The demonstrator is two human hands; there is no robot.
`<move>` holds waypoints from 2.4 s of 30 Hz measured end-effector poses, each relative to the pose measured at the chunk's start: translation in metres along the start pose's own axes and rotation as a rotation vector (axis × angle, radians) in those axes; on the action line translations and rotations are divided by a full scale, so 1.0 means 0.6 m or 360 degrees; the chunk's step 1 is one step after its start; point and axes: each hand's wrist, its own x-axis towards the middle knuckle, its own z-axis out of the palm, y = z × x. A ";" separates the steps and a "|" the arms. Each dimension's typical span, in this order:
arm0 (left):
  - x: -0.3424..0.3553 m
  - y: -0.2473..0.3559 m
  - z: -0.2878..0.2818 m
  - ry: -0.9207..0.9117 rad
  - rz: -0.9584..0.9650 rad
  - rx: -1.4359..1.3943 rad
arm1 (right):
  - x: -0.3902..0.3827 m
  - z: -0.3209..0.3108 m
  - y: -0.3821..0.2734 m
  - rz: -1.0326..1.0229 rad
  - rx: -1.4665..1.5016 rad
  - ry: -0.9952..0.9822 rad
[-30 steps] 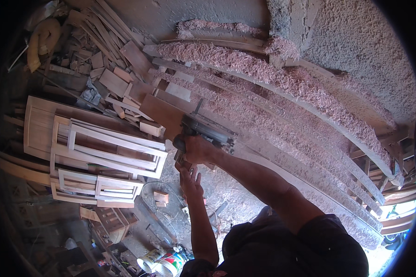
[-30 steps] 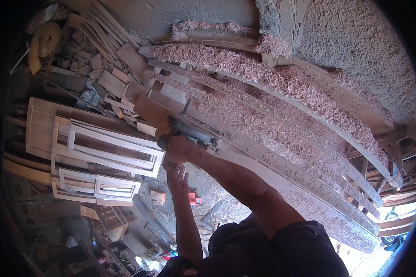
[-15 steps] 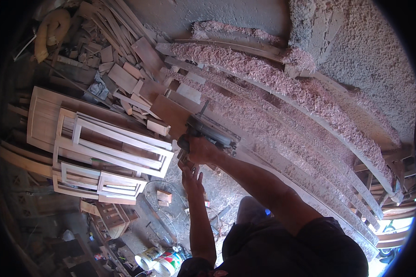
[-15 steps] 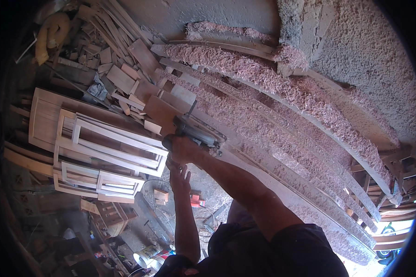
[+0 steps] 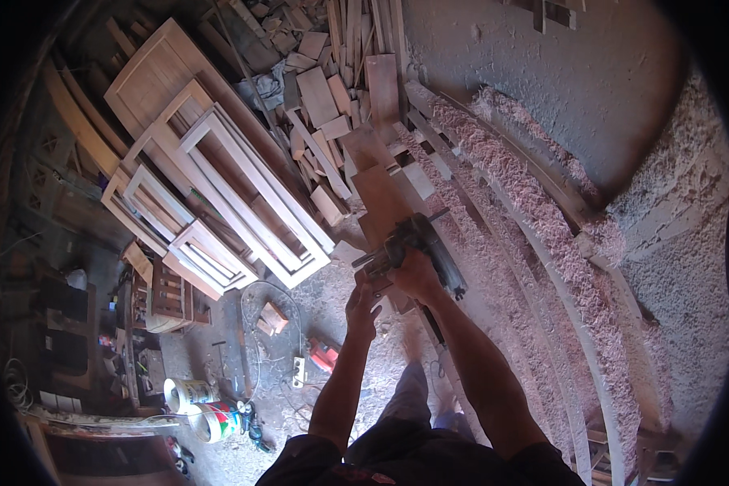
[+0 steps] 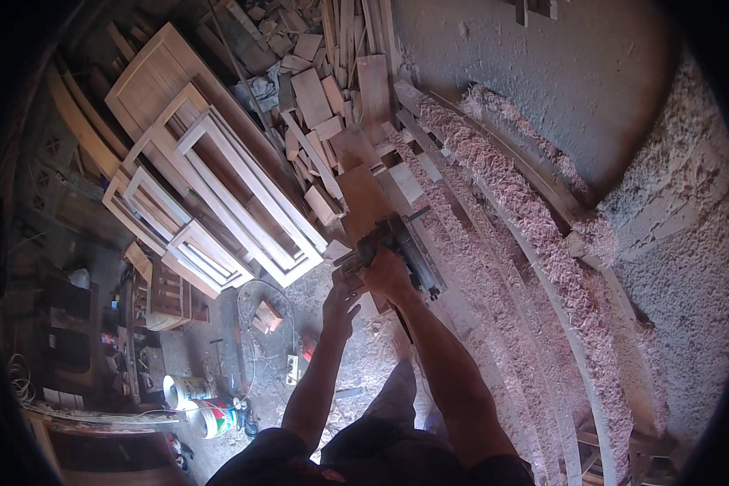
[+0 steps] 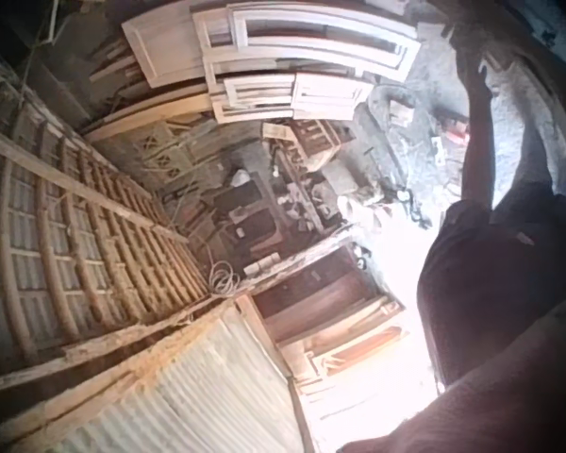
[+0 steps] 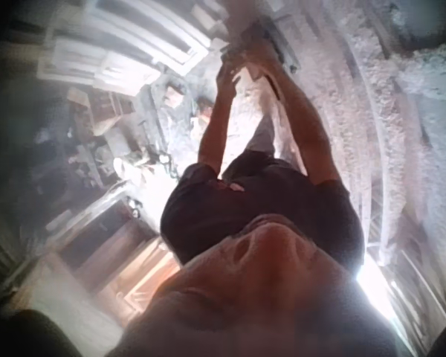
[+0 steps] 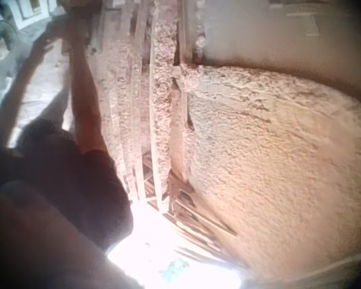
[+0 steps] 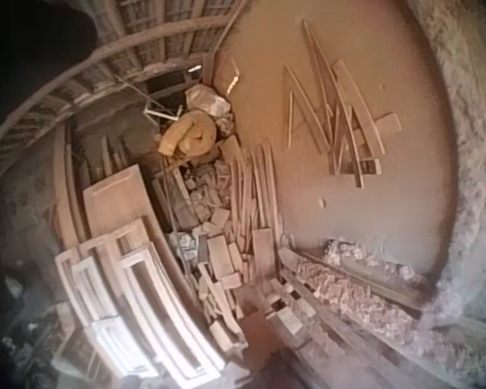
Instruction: The person positions a long wooden plank on a workbench, then uses a circular saw to cut it into shorter pieces. After cutting, the person uses a hand planer to smooth the plank's surface.
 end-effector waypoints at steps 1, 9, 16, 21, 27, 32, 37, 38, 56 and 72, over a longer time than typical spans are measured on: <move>0.007 0.003 0.000 -0.0007 0.0001 -0.0009 | 0.008 0.000 -0.003 0.0021 0.0007 -0.0018; 0.052 0.036 0.004 -0.0019 0.0043 -0.0028 | 0.072 0.025 0.002 0.0125 -0.0061 -0.0012; 0.103 0.061 0.007 -0.0043 0.0082 -0.0058 | 0.134 0.038 0.009 0.0174 0.0018 -0.0169; 0.137 0.071 0.007 -0.0014 0.0074 -0.0086 | 0.170 0.047 0.005 0.0276 0.0028 -0.0194; 0.170 0.091 0.010 0.0017 0.0089 -0.0148 | 0.211 0.063 0.016 0.0250 0.0094 -0.0178; 0.198 0.103 0.010 -0.0032 0.0165 -0.0166 | 0.238 0.079 0.011 0.0071 0.0203 -0.0019; 0.241 0.108 0.010 -0.0040 0.0157 -0.0205 | 0.258 0.067 -0.025 0.0303 0.0277 -0.0125; 0.249 0.110 0.010 -0.0073 0.0182 -0.0224 | 0.262 0.067 -0.032 0.0302 0.0294 -0.0122; 0.376 0.155 0.012 -0.0087 0.0274 -0.0281 | 0.390 0.098 -0.054 0.0214 0.0328 -0.0108; 0.456 0.201 0.018 -0.0036 0.0295 -0.0416 | 0.507 0.134 -0.022 0.0122 0.0052 -0.0159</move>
